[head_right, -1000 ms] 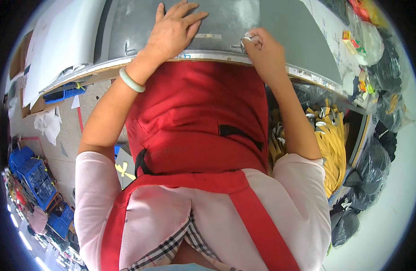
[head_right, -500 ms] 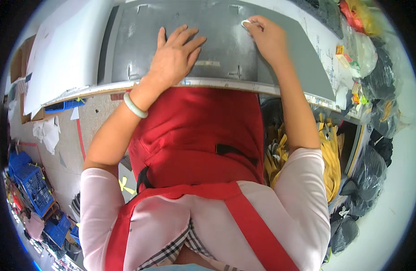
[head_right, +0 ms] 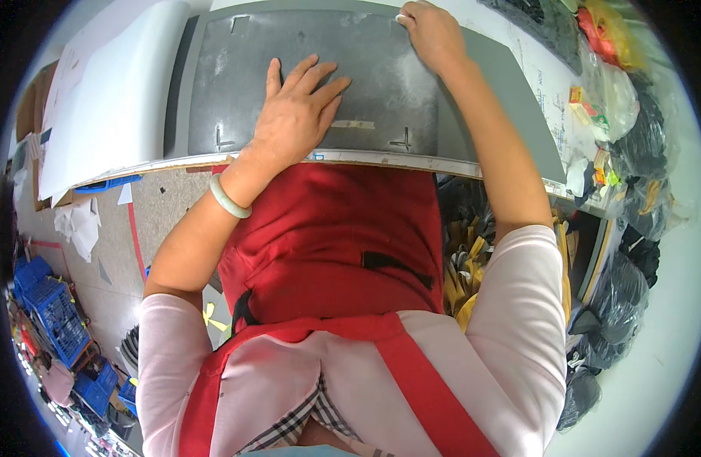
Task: Applying adhesive or cleaner to the edges of rectangular metal or plastic panels using a small circular sponge or pad.
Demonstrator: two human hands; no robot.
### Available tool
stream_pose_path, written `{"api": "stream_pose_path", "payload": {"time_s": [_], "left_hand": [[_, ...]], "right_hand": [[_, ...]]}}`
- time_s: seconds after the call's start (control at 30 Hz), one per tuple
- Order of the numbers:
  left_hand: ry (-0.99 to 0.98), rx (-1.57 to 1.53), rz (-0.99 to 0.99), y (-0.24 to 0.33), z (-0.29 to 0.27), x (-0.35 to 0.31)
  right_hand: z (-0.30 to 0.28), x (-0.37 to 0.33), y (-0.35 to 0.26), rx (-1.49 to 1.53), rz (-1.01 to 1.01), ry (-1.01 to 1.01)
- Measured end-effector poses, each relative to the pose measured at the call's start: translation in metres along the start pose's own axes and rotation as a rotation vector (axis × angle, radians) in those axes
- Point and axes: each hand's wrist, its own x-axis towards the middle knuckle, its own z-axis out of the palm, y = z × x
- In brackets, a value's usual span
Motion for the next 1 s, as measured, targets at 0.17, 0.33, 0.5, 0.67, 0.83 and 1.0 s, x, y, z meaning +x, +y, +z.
{"api": "stream_pose_path", "payload": {"time_s": [0.17, 0.33, 0.5, 0.67, 0.83, 1.0], "left_hand": [[0.011, -0.031, -0.008, 0.002, 0.002, 0.003], [0.014, -0.017, 0.000, 0.000, 0.001, 0.003], [0.014, 0.030, -0.017, -0.002, 0.005, 0.000], [-0.028, 0.086, -0.017, 0.002, 0.005, -0.001], [-0.023, 0.037, -0.015, 0.003, 0.008, 0.000], [-0.080, 0.016, -0.013, 0.000, 0.004, 0.000]], "right_hand": [[-0.001, -0.002, 0.014, 0.265, 0.327, -0.098], [0.006, 0.002, 0.011, 0.278, 0.376, -0.058], [-0.013, 0.010, -0.005, 0.322, 0.391, -0.223], [0.000, 0.031, -0.048, 0.616, 0.341, -0.020], [0.047, 0.065, -0.127, 0.585, 0.017, -0.085], [0.065, 0.095, -0.176, 0.315, -0.119, -0.107]]}}
